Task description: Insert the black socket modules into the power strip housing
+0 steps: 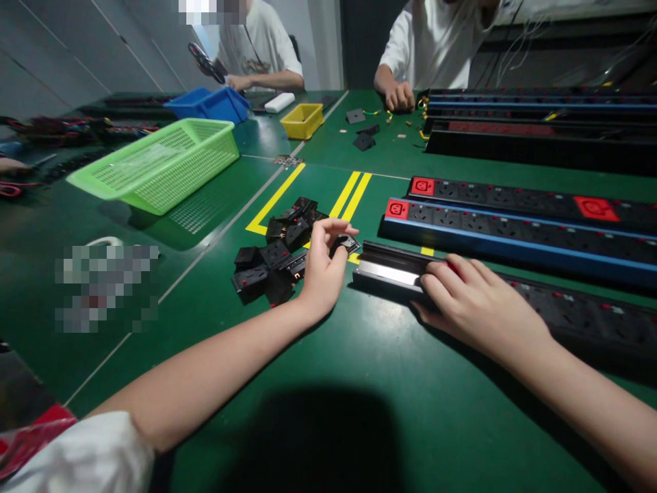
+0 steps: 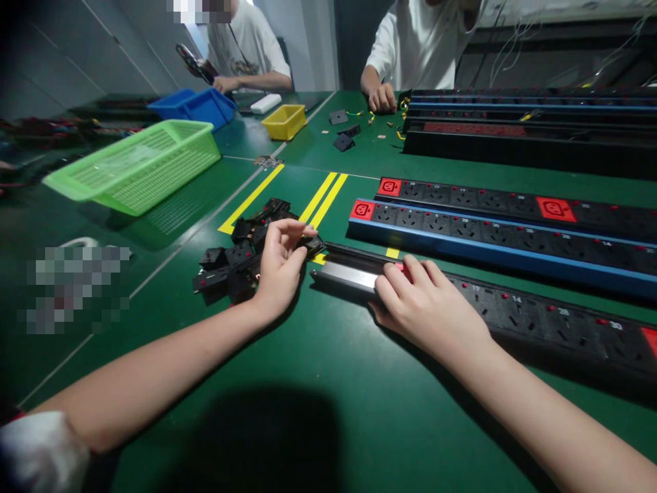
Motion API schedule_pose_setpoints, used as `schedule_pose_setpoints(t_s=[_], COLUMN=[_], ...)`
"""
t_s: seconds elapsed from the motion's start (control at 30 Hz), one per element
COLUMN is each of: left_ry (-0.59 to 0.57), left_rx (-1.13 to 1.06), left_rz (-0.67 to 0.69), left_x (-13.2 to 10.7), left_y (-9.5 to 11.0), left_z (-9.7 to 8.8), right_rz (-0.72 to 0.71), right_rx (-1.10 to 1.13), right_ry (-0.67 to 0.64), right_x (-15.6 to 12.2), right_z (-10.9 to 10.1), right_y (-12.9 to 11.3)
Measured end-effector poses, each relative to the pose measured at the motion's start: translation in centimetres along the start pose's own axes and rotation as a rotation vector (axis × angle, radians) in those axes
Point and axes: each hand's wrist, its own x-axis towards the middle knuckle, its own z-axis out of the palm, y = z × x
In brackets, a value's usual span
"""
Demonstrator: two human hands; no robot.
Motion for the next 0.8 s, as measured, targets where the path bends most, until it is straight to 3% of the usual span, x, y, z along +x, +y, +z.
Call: schedule_pose_setpoints(t_s=[0.1, 0.27, 0.4, 0.8], left_ry=[-0.018, -0.125, -0.14, 0.059], left_rx=[0.111, 0.45, 0.551, 0.067], left_rz=[0.006, -0.124, -0.139, -0.14], left_x=[0.06, 0.03, -0.08, 0.89], left_y=[-0.15, -0.37, -0.07, -0.64], left_z=[-0.14, -0.43, -0.45, -0.68], right_rz=[0.007, 0.008, 0.002, -0.025], right_rx=[0.008, 0.007, -0.001, -0.026], right_ry=[0.001, 0.001, 0.011, 0.034], right_x=[-0.04, -0.12, -0.02, -0.09], right_z=[0.08, 0.07, 0.0, 0.14], right_y=[0.0, 0.01, -0.04, 0.26])
